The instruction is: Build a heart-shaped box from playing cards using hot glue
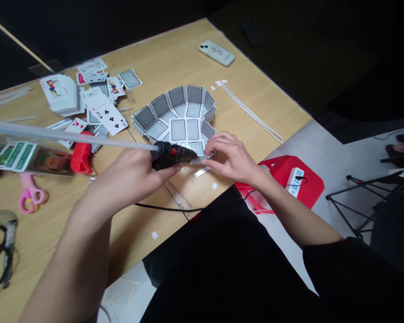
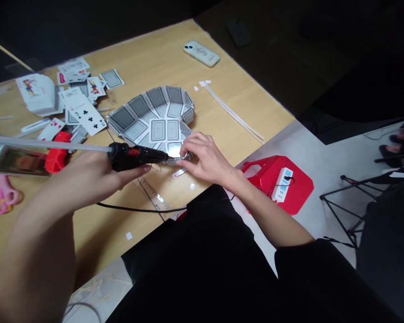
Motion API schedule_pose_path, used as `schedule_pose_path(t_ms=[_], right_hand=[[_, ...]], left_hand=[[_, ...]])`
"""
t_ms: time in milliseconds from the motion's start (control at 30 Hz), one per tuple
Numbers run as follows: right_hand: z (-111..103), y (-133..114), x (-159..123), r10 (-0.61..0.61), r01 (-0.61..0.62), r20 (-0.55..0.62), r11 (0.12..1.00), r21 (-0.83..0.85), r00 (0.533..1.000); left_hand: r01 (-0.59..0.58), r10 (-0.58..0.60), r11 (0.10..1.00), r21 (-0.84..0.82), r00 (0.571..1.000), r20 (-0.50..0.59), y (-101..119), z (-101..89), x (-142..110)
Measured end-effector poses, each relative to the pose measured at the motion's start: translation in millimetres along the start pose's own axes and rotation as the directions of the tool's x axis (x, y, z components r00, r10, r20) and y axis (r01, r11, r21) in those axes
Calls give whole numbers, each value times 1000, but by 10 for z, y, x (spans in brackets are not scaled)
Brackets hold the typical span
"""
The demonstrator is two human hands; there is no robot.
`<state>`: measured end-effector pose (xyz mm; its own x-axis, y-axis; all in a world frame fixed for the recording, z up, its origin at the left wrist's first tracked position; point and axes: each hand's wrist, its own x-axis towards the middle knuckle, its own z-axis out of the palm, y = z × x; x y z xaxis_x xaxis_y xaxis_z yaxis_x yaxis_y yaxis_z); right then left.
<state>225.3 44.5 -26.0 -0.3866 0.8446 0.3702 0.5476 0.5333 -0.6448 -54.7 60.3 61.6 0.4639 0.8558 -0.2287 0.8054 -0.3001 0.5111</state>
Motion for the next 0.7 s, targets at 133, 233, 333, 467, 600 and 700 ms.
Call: schedule_pose_path(t_ms=[133,233,333,467,600,700], right_hand=[[17,-1,-10,9,-8,9,1000,-22,1000],[26,-9,-16,-3,3,-3,999,-40,1000],[33,-19,-17,-6,5,-10,999,-47,1000],[41,-28,-13,12,-13,-13,998,-55,1000],[39,-33,-10,18,-18,-10,998,-58,1000],[32,-31,-11,8,-8,-14,998,-61,1000]], left_hand=[[49,-49,998,30,999,-4,-10,-16,-2],[38,-38,999,36,999,-5,-26,-35,-10],[22,-22,999,40,1000,-14,-42,-53,-18],[44,-44,998,46,999,-10,-48,-71,-29],[49,-49,998,49,999,-3,-48,-92,-40],[86,-86,994,62,996,5,-41,-116,-47]])
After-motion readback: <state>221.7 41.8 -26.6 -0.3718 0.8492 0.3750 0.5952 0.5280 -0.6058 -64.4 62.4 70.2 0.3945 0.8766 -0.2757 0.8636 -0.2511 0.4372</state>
